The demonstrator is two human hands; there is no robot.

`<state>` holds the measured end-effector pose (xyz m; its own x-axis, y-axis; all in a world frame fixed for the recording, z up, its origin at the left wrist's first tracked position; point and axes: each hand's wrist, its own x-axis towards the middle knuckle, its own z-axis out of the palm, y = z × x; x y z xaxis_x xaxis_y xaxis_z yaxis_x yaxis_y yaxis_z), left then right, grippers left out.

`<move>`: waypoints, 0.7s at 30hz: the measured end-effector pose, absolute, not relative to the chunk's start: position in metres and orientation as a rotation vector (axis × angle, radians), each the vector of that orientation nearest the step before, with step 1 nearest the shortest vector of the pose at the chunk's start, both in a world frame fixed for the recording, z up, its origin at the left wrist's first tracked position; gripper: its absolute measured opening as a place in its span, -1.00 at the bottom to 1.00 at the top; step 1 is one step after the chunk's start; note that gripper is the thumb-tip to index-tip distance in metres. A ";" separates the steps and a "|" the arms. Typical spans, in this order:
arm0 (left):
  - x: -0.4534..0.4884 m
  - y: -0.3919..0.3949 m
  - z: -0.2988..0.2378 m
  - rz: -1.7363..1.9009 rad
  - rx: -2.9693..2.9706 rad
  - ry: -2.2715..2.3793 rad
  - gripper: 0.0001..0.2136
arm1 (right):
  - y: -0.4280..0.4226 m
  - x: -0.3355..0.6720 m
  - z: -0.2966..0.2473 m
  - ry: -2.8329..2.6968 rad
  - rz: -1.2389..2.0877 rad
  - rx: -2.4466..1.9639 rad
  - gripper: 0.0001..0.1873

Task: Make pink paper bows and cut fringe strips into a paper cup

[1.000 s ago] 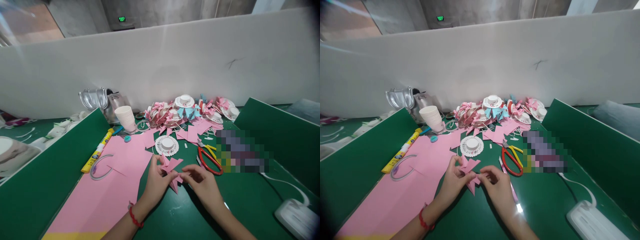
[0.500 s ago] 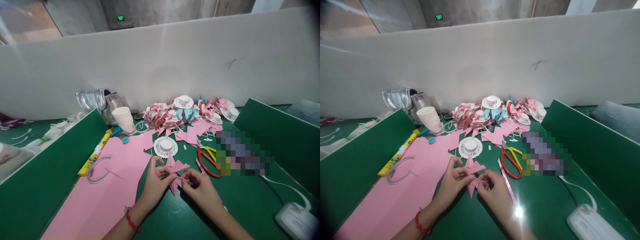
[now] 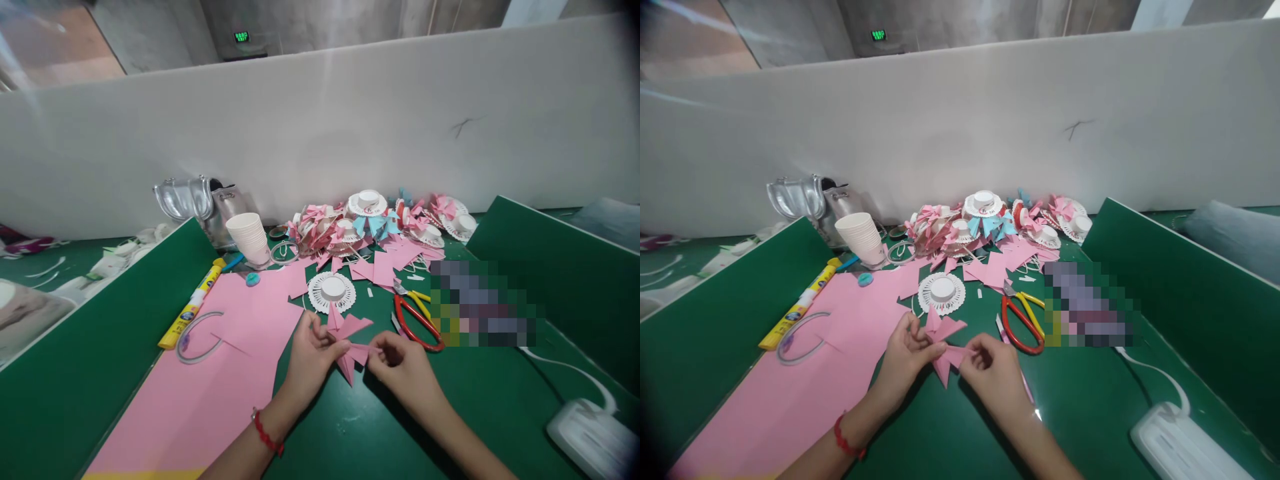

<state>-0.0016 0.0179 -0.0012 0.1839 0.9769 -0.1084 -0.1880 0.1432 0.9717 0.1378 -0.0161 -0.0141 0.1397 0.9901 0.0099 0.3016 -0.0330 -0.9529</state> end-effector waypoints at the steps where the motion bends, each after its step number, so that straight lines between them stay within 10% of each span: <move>1: -0.002 0.019 -0.001 1.108 1.031 0.998 -0.60 | -0.015 0.140 -0.014 -1.299 0.944 -1.509 -0.92; 21: -0.003 0.008 0.006 0.997 1.140 0.975 -0.73 | -0.022 0.135 -0.007 -1.330 1.101 -1.346 -0.90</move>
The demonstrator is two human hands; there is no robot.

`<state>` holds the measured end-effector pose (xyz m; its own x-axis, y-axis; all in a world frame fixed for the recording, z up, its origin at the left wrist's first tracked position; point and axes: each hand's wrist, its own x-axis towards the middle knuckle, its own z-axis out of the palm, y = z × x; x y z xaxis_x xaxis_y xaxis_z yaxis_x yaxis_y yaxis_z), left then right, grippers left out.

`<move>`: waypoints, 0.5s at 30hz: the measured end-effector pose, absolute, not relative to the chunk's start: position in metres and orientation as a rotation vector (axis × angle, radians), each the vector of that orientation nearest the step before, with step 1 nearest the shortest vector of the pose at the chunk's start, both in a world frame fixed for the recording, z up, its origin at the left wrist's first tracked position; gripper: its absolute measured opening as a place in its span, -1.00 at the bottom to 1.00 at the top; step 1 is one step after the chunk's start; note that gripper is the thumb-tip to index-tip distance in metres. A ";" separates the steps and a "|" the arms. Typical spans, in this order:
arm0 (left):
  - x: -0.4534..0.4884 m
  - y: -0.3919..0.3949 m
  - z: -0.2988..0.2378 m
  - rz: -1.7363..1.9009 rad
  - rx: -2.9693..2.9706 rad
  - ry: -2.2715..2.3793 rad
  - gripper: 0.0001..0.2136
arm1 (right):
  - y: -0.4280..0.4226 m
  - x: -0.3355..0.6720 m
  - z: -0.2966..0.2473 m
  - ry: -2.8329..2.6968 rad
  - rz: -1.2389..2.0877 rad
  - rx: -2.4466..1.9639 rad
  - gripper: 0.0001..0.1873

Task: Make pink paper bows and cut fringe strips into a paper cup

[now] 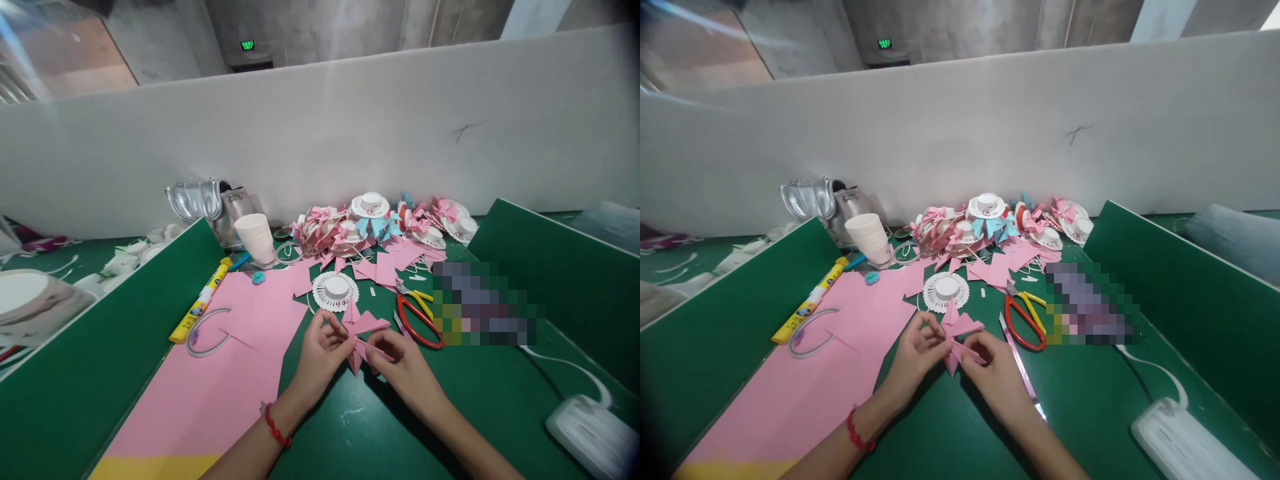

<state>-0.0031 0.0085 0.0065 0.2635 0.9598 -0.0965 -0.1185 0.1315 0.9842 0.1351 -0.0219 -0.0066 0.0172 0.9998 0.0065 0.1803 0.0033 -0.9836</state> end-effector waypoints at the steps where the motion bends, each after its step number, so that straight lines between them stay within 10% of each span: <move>1: -0.003 0.008 0.006 0.993 1.148 0.972 -0.74 | -0.022 0.134 -0.006 -1.329 1.106 -1.343 -0.90; 15: -0.012 0.022 -0.005 1.297 0.921 0.979 -0.71 | -0.017 0.146 -0.007 -1.253 1.098 -1.383 -0.91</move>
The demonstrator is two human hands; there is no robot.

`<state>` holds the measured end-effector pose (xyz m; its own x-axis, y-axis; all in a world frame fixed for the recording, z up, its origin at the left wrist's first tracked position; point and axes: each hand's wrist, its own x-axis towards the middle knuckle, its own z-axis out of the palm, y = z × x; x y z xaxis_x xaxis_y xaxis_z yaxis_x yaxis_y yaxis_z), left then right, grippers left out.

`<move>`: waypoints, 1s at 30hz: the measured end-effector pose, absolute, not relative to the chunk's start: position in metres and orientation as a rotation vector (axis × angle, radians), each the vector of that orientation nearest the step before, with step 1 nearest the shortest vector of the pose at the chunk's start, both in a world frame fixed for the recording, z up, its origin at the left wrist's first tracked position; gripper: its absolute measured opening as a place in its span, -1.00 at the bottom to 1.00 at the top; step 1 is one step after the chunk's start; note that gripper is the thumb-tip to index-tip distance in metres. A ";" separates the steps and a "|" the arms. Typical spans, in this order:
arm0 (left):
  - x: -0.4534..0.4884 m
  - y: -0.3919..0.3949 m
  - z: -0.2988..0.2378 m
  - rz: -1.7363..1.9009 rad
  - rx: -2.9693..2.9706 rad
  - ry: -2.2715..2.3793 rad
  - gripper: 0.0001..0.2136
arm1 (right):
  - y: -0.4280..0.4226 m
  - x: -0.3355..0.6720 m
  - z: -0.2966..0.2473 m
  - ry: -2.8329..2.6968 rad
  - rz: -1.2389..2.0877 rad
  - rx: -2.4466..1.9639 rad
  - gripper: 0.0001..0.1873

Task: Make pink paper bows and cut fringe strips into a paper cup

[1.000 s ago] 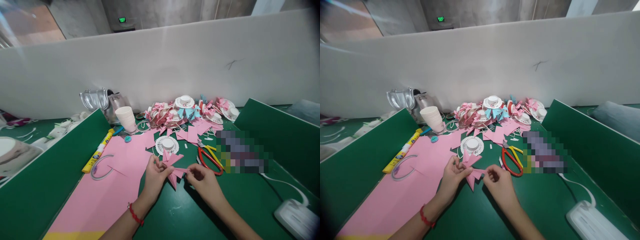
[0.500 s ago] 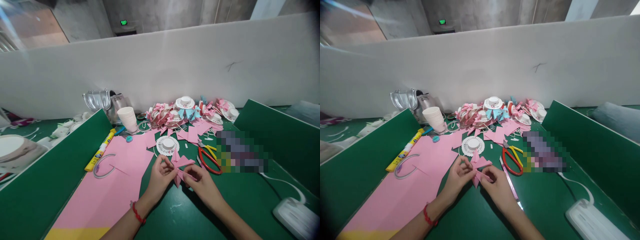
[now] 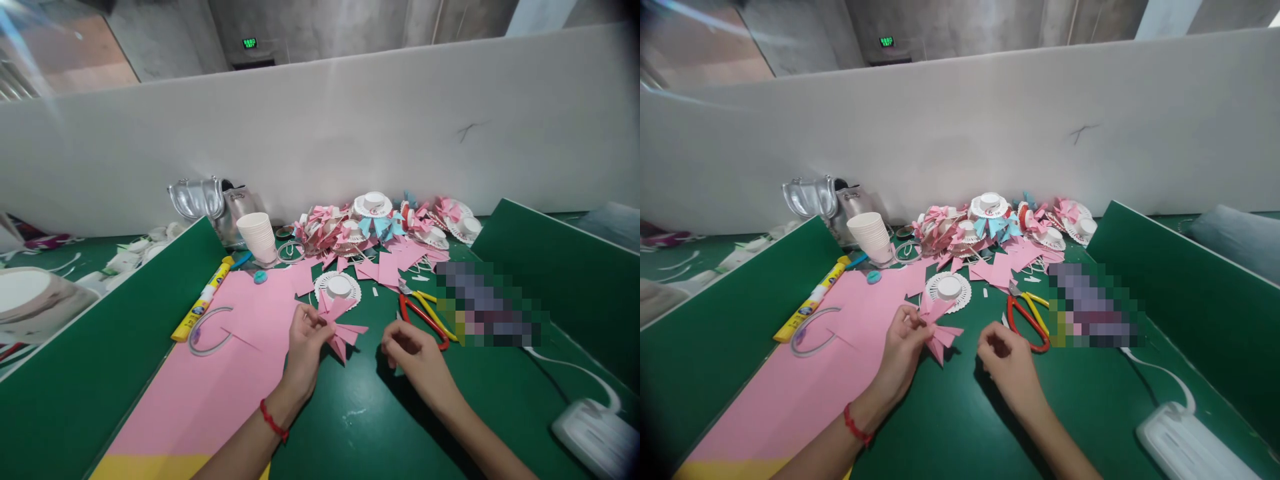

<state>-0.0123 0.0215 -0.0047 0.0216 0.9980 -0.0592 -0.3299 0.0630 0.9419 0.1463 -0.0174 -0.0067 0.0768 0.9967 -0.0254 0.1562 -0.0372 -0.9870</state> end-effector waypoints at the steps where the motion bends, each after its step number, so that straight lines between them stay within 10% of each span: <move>1: -0.012 0.020 -0.004 1.269 0.935 0.966 -0.71 | -0.017 0.146 -0.007 -1.245 1.113 -1.370 -0.92; 30: -0.005 0.009 0.000 1.064 1.090 0.927 -0.65 | -0.020 0.134 -0.010 -1.192 1.206 -1.278 -0.82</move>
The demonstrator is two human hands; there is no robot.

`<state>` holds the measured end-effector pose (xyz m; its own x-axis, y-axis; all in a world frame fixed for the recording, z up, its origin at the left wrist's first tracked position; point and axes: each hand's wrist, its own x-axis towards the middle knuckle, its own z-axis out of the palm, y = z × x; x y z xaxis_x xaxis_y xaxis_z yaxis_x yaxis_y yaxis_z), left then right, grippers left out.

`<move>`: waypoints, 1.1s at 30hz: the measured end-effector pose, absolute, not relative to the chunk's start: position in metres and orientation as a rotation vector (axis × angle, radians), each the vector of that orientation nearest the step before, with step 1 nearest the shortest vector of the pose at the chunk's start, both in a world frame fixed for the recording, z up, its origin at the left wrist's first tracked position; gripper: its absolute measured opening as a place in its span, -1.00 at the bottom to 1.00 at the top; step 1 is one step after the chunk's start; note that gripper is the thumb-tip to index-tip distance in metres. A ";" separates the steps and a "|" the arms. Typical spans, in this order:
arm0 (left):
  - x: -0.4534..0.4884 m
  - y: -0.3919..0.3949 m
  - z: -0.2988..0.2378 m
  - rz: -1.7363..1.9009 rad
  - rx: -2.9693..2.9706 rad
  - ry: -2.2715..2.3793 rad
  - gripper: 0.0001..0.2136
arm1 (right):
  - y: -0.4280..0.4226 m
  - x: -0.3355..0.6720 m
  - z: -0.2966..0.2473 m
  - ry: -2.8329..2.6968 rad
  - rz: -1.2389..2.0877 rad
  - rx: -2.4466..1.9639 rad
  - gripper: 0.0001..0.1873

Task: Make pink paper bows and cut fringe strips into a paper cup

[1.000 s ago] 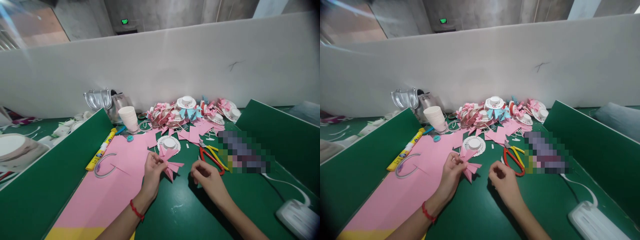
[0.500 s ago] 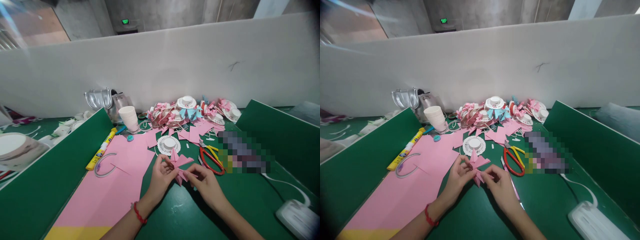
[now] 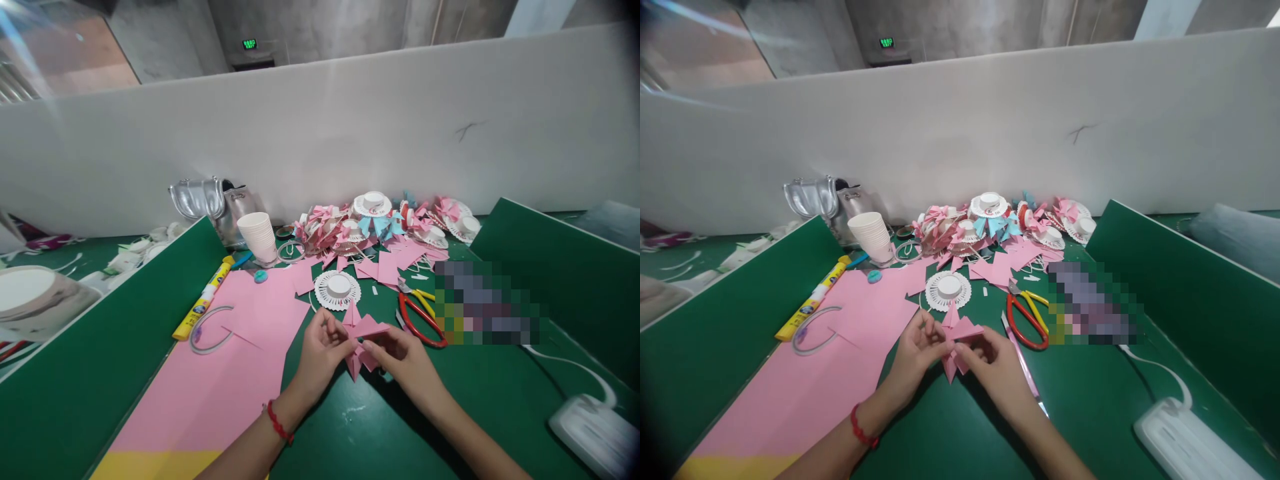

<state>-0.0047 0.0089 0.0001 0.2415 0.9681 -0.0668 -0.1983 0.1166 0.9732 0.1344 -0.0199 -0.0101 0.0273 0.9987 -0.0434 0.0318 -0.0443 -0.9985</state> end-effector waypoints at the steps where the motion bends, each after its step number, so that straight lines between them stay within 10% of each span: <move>1: -0.004 0.008 0.001 1.048 1.106 0.923 -0.65 | -0.020 0.135 -0.011 -1.179 1.201 -1.275 -0.83; 33: -0.005 0.008 0.004 1.121 1.281 1.034 -0.82 | -0.023 0.148 0.005 -1.384 0.661 -1.171 -0.80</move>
